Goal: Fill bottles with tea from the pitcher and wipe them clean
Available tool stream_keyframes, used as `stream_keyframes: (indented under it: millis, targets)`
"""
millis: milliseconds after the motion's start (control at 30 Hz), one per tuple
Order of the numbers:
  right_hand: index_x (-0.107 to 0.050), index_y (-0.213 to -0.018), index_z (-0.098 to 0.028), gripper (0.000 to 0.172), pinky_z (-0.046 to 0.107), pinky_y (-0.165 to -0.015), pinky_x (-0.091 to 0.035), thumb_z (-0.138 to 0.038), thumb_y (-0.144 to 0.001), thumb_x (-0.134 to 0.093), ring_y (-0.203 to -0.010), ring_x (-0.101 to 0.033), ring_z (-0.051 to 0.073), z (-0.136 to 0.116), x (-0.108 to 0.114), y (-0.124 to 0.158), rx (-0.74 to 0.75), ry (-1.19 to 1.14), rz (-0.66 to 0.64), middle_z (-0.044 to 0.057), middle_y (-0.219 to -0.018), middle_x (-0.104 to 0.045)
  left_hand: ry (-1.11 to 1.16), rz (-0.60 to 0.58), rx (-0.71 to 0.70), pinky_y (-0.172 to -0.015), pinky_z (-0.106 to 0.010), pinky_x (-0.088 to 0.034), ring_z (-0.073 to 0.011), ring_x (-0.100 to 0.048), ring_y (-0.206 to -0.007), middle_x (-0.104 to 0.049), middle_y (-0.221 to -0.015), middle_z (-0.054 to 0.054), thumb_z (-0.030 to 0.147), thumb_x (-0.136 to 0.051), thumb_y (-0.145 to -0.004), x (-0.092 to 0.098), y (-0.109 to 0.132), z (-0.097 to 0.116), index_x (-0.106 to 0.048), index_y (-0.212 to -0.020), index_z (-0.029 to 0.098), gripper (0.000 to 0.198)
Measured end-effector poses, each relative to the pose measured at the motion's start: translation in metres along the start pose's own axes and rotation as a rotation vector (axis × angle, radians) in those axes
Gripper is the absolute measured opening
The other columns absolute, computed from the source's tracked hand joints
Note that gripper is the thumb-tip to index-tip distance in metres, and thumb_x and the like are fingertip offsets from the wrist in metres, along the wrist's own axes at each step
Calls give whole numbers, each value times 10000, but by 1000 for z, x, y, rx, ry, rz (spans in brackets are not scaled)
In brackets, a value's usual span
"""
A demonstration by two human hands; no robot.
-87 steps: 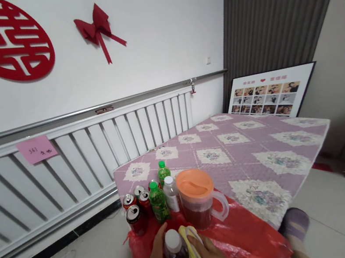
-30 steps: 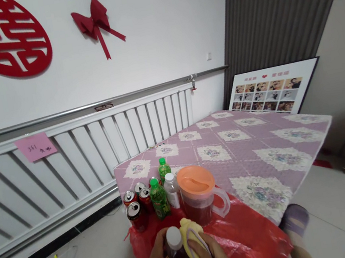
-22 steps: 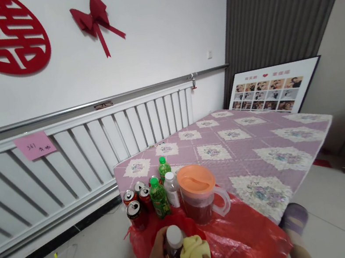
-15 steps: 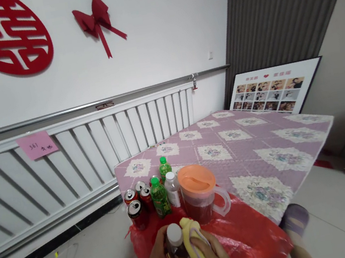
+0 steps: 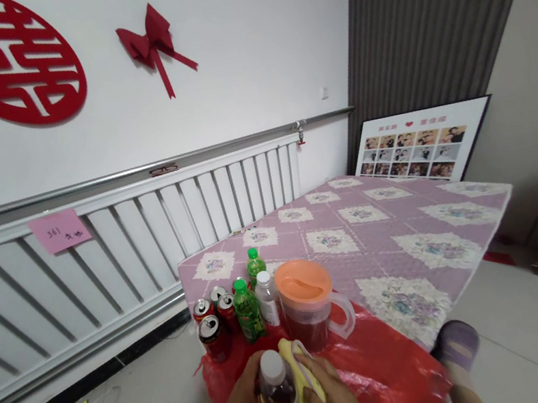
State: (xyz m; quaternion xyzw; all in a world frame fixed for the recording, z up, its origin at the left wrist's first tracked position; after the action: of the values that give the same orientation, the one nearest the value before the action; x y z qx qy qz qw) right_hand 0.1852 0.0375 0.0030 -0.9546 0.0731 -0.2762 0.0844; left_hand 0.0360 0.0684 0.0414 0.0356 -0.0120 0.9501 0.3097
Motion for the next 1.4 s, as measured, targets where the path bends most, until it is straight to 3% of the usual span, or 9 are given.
stream_keyframes:
  millis: [200, 467, 600, 733, 867, 967, 1100, 1267, 1400]
  targets:
    - [-592, -1352, -246, 508, 400, -1114, -420, -229, -857, -478, -1358, -495, 248, -43, 22, 0, 111, 5, 57, 125, -1445, -534, 53, -67, 3, -1009, -401, -452, -269, -614, -1126, -669, -1232, -57, 53, -666, -607, -3, -3, 7, -532, -1288, 217, 713]
    - [-636, -1307, -213, 547, 385, -1080, -458, -180, -767, -551, -1268, -591, 254, -4, 4, 3, -33, 28, -20, 122, -1356, -639, -34, 20, 24, -1121, -450, -375, -306, -524, -1295, -541, -1441, -133, 91, -652, -618, -2, 1, -14, -392, -1426, 179, 854]
    - [-613, -1336, -204, 575, 371, -1093, -438, -173, -765, -554, -1294, -569, 240, 0, 1, 6, -48, 43, -36, 124, -1395, -612, -12, 209, -68, -1155, -485, -333, -359, -465, -1343, -467, -1484, -171, 260, -713, -657, -5, 1, -22, -349, -1439, 164, 868]
    - [-614, -1336, -202, 539, 403, -1120, -406, -279, -803, -592, -1338, -525, 255, 5, 0, 8, -65, -14, -21, 125, -1446, -566, -245, 518, -36, -1175, -500, -289, -397, -387, -1372, -442, -1441, -213, 235, -744, -615, 2, 7, -34, -370, -1405, 126, 881]
    - [-639, -1305, -198, 536, 433, -1117, -407, -405, -811, -619, -1316, -548, 271, 13, 1, 7, -85, -157, -11, 140, -1404, -605, -233, 655, -63, -1111, -485, -390, -371, -469, -1305, -506, -1350, -170, 249, -738, -630, 4, 14, -33, -421, -1345, 145, 789]
    - [-658, -1272, -209, 505, 450, -1116, -406, -431, -821, -608, -1303, -558, 271, 15, 6, 6, -114, -274, 8, 133, -1383, -625, -150, 606, -70, -1088, -453, -426, -328, -540, -1249, -554, -1311, -147, 203, -713, -629, 5, 12, -28, -441, -1300, 157, 725]
    - [-639, -1280, -187, 505, 457, -1124, -396, -443, -849, -575, -1327, -533, 278, 7, 14, 7, -151, -365, 36, 148, -1418, -590, -114, 379, -56, -1043, -424, -464, -301, -600, -1166, -638, -1218, -123, 152, -666, -610, 6, 4, -15, -479, -1203, 171, 622]
    - [-372, -1489, -188, 672, 396, -1161, -351, -416, -883, -549, -1426, -407, 231, -15, 17, 9, -127, -410, 23, 131, -1564, -410, -122, 147, -47, -1032, -423, -452, -296, -597, -1160, -676, -1163, -101, 99, -621, -608, 0, 2, 1, -472, -1205, 178, 620]
    - [-280, -1526, -168, 796, 396, -1156, -357, -470, -859, -594, -1428, -401, 249, -12, 16, 11, -192, -465, 28, 158, -1564, -401, -111, 117, -26, -1059, -410, -421, -292, -572, -1205, -651, -1227, -104, 46, -572, -587, -4, 2, 7, -450, -1230, 182, 668]
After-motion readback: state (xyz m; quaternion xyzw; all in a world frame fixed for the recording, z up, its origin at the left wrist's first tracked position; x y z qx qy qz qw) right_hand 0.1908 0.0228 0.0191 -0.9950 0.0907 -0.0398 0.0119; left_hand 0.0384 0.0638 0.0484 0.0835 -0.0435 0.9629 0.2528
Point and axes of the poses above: each hand's wrist, its own y-axis away from the middle knuckle, its own x-axis out of the back of the hand, z = x × y, the point moved 9 cm from there along -y, towards the middle knuckle
